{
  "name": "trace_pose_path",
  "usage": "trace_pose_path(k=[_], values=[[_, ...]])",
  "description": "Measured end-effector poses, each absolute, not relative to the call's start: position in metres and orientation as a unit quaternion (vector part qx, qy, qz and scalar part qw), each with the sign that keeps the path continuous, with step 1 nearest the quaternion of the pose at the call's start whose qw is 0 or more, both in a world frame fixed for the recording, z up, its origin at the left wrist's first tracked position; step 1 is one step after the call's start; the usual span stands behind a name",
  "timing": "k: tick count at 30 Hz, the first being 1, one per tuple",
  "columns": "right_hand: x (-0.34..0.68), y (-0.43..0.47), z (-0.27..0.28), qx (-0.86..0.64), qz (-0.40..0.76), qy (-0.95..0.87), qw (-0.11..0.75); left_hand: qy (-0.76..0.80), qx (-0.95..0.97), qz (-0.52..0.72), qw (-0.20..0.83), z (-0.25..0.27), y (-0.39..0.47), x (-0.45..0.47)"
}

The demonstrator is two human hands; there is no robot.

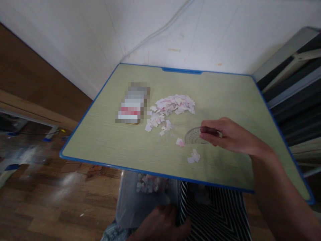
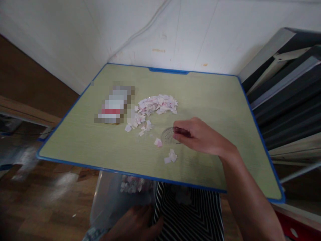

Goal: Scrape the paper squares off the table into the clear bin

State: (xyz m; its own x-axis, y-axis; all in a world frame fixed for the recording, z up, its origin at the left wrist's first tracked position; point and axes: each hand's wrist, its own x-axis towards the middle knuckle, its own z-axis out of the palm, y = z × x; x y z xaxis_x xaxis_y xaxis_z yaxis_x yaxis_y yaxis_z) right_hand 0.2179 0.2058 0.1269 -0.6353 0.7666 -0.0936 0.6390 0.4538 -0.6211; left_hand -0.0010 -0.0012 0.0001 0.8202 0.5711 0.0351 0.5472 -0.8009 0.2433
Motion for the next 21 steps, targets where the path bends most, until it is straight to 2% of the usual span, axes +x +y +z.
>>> trace_pose_path(k=[5,9,21], values=[[0.214,0.205,0.123,-0.396,0.328,-0.855,0.065,0.297,0.946,0.073,0.104,0.002,0.0,-0.001],[0.212,0.206,0.121,-0.392,0.324,-0.856,0.096,0.313,0.94,0.104,0.088,-0.001,-0.001,0.001],[0.209,0.203,0.111,-0.455,0.116,-0.879,0.088,0.311,0.941,0.099,0.09,-0.003,-0.004,0.0]])
